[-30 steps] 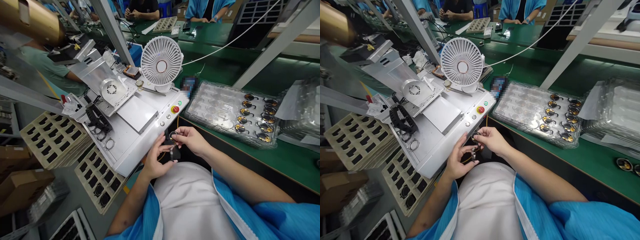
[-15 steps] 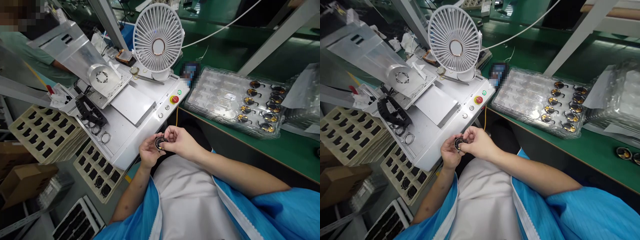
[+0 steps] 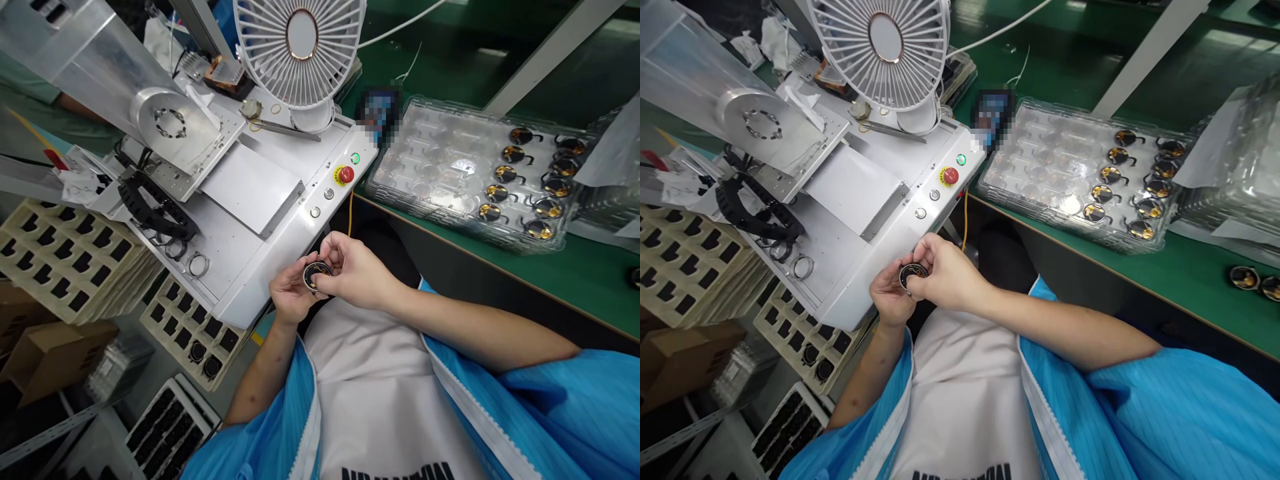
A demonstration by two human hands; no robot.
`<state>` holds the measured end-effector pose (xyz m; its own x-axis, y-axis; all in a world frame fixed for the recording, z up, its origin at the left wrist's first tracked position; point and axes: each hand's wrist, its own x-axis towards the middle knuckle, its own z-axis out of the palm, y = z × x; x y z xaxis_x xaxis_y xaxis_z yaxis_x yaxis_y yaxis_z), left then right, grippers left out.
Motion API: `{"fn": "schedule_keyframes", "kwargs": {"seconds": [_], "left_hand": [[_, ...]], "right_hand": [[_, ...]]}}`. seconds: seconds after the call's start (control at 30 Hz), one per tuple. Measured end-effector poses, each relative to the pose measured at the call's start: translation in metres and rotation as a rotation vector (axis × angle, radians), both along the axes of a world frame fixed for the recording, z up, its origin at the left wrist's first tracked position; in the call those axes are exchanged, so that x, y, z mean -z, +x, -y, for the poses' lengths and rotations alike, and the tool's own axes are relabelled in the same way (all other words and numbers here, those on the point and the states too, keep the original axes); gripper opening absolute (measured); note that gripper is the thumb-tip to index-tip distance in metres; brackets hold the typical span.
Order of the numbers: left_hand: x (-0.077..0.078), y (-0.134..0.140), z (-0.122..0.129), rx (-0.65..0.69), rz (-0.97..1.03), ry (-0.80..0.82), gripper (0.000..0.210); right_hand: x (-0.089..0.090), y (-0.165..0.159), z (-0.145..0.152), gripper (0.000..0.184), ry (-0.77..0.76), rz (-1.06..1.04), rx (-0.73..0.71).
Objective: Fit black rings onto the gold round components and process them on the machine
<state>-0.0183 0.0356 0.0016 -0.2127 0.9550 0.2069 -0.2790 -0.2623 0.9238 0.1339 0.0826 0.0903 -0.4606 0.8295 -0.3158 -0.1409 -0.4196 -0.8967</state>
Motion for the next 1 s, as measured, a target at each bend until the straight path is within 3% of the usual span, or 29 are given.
{"fn": "schedule_keyframes", "kwargs": {"seconds": [0.27,0.6,0.73,0.87,1.0], "left_hand": [[0.002,0.0,0.001,-0.036,-0.035,-0.112,0.067],[0.006,0.002,-0.004,-0.037,-0.033,0.038,0.066],[0.009,0.001,-0.003,-0.052,-0.062,0.065,0.065],[0.01,0.001,-0.001,-0.068,-0.108,0.115,0.059],[0.008,0.002,0.0,-0.052,-0.178,0.161,0.055]], "right_hand": [[-0.001,0.002,-0.004,0.035,-0.031,-0.031,-0.038],[0.007,0.003,-0.007,0.038,-0.048,-0.042,-0.06],[0.005,0.004,-0.013,0.039,-0.086,0.055,-0.045],[0.002,0.007,-0.018,0.036,-0.183,0.153,-0.172],[0.012,0.009,-0.014,0.052,-0.202,0.054,-0.183]]}}
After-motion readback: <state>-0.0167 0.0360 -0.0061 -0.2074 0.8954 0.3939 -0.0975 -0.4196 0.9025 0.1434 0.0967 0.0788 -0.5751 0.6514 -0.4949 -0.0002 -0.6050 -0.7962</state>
